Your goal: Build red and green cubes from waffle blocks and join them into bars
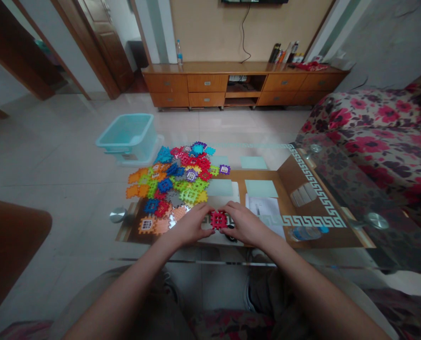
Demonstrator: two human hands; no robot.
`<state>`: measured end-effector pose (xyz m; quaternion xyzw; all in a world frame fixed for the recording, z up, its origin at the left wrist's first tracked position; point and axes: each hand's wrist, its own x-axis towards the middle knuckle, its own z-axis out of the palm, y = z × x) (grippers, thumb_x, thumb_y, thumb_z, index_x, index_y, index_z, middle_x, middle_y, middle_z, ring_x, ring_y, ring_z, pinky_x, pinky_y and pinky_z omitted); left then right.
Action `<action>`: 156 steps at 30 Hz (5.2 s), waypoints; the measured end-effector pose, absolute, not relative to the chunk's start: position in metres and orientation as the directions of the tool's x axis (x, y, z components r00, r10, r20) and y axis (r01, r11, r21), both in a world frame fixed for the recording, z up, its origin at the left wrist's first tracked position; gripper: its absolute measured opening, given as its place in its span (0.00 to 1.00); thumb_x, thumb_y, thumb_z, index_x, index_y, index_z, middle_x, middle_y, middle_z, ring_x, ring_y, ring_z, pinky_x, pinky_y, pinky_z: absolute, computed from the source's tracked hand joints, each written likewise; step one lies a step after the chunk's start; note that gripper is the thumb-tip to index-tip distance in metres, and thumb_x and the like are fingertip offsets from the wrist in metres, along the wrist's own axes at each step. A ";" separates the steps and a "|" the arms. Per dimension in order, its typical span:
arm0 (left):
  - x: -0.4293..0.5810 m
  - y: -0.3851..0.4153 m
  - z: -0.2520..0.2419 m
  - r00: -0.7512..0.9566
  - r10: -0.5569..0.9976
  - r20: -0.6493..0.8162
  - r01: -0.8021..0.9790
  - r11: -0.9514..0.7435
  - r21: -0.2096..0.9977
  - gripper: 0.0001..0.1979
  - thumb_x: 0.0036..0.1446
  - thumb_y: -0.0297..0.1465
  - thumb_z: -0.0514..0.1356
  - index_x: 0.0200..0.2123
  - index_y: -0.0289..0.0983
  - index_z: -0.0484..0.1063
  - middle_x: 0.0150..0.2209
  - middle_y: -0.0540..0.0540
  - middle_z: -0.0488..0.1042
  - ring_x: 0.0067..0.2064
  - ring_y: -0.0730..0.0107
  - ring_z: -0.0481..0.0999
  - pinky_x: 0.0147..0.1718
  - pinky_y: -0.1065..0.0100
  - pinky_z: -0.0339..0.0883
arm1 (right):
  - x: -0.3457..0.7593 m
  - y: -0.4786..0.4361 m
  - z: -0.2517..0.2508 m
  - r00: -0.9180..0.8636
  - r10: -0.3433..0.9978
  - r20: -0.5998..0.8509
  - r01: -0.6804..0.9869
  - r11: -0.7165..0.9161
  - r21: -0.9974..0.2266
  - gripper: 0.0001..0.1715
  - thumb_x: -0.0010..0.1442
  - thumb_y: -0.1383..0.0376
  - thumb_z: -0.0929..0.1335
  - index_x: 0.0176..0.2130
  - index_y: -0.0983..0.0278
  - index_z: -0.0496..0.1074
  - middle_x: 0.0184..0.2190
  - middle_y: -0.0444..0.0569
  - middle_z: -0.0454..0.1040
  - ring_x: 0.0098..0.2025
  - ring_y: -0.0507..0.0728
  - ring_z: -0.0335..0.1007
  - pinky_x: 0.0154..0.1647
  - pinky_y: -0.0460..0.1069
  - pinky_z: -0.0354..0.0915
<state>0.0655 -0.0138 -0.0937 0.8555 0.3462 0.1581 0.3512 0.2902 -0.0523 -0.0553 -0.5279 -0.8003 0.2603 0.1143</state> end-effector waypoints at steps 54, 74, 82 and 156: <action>0.067 -0.017 -0.089 0.712 0.702 0.009 0.505 -0.521 0.688 0.18 0.53 0.31 0.66 0.47 0.38 0.69 0.46 0.43 0.67 0.50 0.56 0.68 0.50 0.59 0.65 | 0.281 -0.051 -0.065 -0.425 0.896 -0.127 0.816 0.318 -0.483 0.18 0.50 0.66 0.73 0.41 0.66 0.70 0.41 0.53 0.69 0.43 0.61 0.68 0.47 0.52 0.65; 0.081 -0.032 -0.045 0.671 0.633 -0.385 -0.373 0.738 0.563 0.21 0.56 0.40 0.67 0.49 0.34 0.74 0.46 0.38 0.79 0.45 0.59 0.79 0.52 0.54 0.69 | 0.282 -0.051 -0.022 -0.260 0.953 0.154 0.292 0.229 -0.929 0.24 0.49 0.69 0.73 0.48 0.64 0.75 0.40 0.48 0.74 0.38 0.55 0.70 0.40 0.49 0.67; 0.079 -0.041 -0.049 0.722 0.618 -0.312 -0.379 0.730 0.569 0.32 0.49 0.45 0.71 0.53 0.34 0.71 0.46 0.35 0.79 0.50 0.52 0.79 0.55 0.51 0.68 | 0.276 -0.056 -0.016 -0.318 0.914 0.252 0.308 0.351 -0.884 0.28 0.48 0.72 0.73 0.50 0.62 0.74 0.41 0.48 0.74 0.41 0.56 0.70 0.44 0.50 0.67; 0.083 -0.034 -0.048 0.730 0.608 -0.313 -0.221 0.643 0.733 0.24 0.47 0.39 0.73 0.43 0.29 0.78 0.41 0.35 0.81 0.43 0.59 0.80 0.47 0.63 0.71 | 0.280 -0.063 -0.025 -0.355 0.838 0.415 0.412 0.539 -0.735 0.29 0.52 0.68 0.74 0.54 0.60 0.72 0.47 0.51 0.77 0.48 0.59 0.75 0.50 0.54 0.71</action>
